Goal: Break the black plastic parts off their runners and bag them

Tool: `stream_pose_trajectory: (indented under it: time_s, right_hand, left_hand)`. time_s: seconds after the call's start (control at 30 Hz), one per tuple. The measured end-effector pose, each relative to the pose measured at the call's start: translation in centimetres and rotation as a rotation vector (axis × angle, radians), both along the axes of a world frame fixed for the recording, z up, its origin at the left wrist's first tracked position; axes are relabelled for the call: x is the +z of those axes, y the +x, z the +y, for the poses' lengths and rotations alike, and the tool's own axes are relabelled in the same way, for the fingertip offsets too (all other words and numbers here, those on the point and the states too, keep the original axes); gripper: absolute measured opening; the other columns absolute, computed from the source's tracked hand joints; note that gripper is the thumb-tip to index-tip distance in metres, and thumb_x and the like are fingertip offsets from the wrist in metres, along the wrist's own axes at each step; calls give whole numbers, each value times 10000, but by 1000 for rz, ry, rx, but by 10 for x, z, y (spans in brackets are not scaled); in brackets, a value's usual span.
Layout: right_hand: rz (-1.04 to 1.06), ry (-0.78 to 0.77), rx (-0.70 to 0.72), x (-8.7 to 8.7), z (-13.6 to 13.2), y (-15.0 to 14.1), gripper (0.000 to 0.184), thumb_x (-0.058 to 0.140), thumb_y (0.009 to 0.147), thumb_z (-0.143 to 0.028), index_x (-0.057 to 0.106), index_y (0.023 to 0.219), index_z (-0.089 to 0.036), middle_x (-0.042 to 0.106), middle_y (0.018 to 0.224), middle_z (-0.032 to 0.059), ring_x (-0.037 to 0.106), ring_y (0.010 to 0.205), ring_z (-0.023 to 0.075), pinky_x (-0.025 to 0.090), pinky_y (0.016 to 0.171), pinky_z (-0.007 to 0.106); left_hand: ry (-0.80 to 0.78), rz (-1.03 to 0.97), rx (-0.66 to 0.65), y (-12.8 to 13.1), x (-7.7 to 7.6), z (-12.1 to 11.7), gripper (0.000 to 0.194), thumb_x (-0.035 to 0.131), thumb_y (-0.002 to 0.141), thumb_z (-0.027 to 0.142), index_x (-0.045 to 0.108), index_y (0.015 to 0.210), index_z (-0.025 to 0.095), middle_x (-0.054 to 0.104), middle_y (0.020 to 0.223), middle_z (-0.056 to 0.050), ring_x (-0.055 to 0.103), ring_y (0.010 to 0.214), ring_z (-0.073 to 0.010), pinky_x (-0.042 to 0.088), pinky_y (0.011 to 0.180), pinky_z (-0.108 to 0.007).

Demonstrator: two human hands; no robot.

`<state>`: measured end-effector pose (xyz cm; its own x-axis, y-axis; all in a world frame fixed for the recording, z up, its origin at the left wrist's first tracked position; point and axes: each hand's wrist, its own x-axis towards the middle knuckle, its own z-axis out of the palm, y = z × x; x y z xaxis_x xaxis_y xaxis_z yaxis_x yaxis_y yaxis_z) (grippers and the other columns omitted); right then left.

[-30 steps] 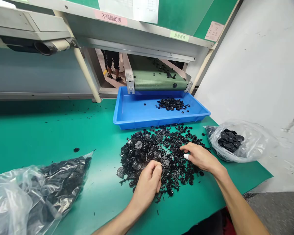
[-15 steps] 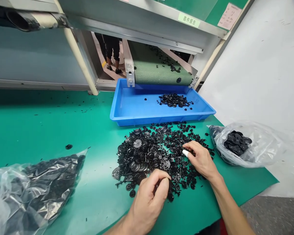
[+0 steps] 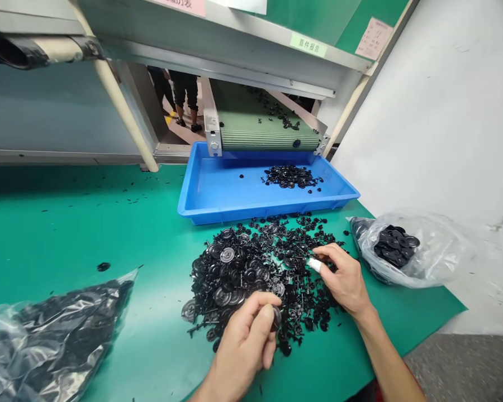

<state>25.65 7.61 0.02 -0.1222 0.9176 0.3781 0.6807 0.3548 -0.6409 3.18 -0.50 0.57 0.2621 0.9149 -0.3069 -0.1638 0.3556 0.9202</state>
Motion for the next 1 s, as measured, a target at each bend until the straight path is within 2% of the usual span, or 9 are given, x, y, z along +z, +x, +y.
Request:
stream_pose_trajectory:
  time_s: [0.1,0.23,0.37,0.53,0.67,0.73,0.83,0.9,1.0]
  right_hand:
    - [126,-38,30,0,-4,-6,232,509,797,-123,603,987,-216,601,869,34,589,754,163,509,651,269]
    - [227,-83,126,4,-14,-18,162,527,809,-130,643,887,-212,601,956,63,592,826,175,483,599,246]
    - [247,-99,167,9,-25,-24,186,515,824,-103,635,914,-215,609,981,65,598,890,186,506,706,279]
    - [-35,-53,219,12,-35,-11,297,413,832,-20,611,923,-222,624,1057,60,596,988,195,486,859,343]
    - [-328,-32,98,16,-33,-2,398,354,824,25,619,991,-221,590,1201,83,532,1144,247,443,954,437]
    - [-356,-30,58,17,-28,-5,413,345,842,22,612,1047,-218,596,1181,88,555,1091,238,463,927,421]
    - [-347,-62,156,19,-16,-14,438,367,833,29,602,1109,-216,611,1120,71,580,1007,200,488,877,348]
    - [-365,-105,222,18,-8,-19,457,387,791,51,611,1092,-210,611,1095,61,585,985,188,484,860,317]
    - [-345,-141,222,15,-1,-20,441,390,736,71,626,986,-205,611,1003,37,595,888,167,468,805,281]
  left_hand:
    - [-128,-194,38,1,2,6,389,577,825,524,561,1030,193,555,584,32,466,366,-90,295,327,-183]
    - [-213,-335,81,1,11,10,289,590,844,465,595,940,193,618,745,-18,555,460,-97,385,360,-181]
    - [-212,-416,80,-2,10,10,271,619,844,449,586,814,182,633,878,-38,590,586,-104,426,414,-180]
    - [-281,-501,131,-7,2,12,195,639,855,361,563,812,187,550,699,32,491,530,-61,388,445,-162]
    - [-311,-565,152,-7,2,12,190,645,849,346,557,792,187,465,644,55,429,509,-57,326,410,-163]
    - [-333,-566,153,-6,3,12,219,636,850,374,566,776,180,417,625,60,405,503,-58,312,400,-166]
    - [-344,-556,133,-7,2,11,245,639,842,400,590,780,168,376,614,64,359,490,-52,279,386,-158]
    - [-330,-553,121,-7,0,11,248,651,832,400,600,783,163,372,614,63,341,488,-48,260,380,-153]
    - [-294,-530,113,-8,0,12,235,666,822,388,606,792,163,390,624,60,342,494,-46,261,388,-151]
